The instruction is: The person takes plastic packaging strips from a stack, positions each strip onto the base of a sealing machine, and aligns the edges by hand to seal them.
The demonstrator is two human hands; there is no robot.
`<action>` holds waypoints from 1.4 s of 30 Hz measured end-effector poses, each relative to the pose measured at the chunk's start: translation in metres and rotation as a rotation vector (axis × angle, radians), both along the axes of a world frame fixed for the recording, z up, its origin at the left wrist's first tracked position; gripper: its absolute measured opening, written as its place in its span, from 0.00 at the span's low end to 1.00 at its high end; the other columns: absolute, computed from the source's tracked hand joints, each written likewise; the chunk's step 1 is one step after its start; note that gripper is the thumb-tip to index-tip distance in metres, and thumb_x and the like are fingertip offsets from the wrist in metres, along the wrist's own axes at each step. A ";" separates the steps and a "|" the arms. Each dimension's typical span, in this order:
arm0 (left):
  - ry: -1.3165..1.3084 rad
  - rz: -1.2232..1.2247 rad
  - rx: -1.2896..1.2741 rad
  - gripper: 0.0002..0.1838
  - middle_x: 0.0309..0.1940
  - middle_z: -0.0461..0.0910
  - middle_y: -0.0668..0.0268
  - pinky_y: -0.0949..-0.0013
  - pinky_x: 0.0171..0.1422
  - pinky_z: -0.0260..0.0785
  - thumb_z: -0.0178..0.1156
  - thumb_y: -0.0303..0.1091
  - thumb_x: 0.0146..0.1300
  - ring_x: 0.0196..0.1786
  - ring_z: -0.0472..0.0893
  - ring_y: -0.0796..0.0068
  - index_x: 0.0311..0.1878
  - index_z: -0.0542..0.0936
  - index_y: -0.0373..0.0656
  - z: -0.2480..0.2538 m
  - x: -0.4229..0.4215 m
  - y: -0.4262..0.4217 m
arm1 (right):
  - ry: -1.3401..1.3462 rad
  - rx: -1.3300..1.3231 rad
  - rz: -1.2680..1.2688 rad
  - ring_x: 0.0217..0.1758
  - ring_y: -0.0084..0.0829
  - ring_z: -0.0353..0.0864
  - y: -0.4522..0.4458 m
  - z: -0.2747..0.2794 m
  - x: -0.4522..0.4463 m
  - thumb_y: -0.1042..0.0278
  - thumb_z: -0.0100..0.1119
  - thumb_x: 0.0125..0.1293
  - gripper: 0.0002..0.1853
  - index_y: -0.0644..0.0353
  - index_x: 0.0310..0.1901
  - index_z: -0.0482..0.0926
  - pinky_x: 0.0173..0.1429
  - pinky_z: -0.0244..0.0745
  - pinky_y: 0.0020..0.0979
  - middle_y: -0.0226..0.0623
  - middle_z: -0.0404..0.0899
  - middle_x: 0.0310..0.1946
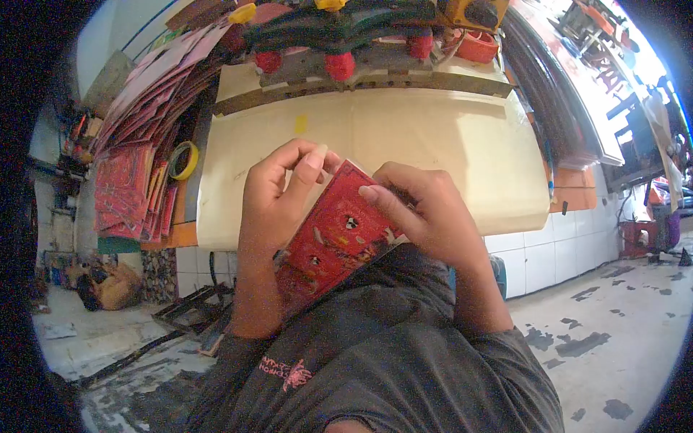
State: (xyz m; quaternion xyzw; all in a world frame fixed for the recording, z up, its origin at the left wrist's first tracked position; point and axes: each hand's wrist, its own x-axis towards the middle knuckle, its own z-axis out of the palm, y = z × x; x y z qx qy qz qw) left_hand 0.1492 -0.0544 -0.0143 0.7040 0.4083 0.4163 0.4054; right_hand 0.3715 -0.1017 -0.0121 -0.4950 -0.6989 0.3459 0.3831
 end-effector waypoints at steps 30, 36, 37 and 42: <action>-0.461 -0.639 -0.767 0.15 0.39 0.74 0.67 0.72 0.52 0.67 0.77 0.32 0.61 0.44 0.74 0.77 0.35 0.76 0.43 0.033 -0.028 -0.051 | 0.183 -0.026 0.790 0.36 0.44 0.84 0.000 0.013 0.011 0.59 0.75 0.67 0.15 0.63 0.44 0.85 0.39 0.75 0.39 0.43 0.82 0.32; -0.185 -0.715 -0.501 0.14 0.39 0.78 0.67 0.70 0.52 0.68 0.78 0.31 0.61 0.44 0.77 0.74 0.32 0.77 0.43 0.039 -0.028 -0.057 | 0.033 -0.097 0.897 0.43 0.51 0.85 -0.012 0.023 0.015 0.61 0.68 0.70 0.15 0.61 0.51 0.86 0.46 0.78 0.45 0.46 0.85 0.38; -0.171 -0.715 -0.497 0.15 0.39 0.78 0.67 0.70 0.52 0.68 0.78 0.33 0.62 0.44 0.77 0.74 0.33 0.77 0.43 0.040 -0.028 -0.057 | 0.008 -0.103 0.906 0.43 0.52 0.85 -0.013 0.024 0.015 0.60 0.68 0.71 0.15 0.61 0.52 0.86 0.46 0.78 0.45 0.46 0.85 0.38; -0.170 -0.713 -0.414 0.15 0.39 0.77 0.67 0.70 0.52 0.67 0.76 0.36 0.65 0.44 0.76 0.74 0.33 0.76 0.44 0.037 -0.026 -0.059 | -0.048 -0.104 0.922 0.43 0.51 0.85 -0.014 0.030 0.017 0.59 0.66 0.72 0.16 0.60 0.55 0.85 0.48 0.79 0.46 0.47 0.85 0.39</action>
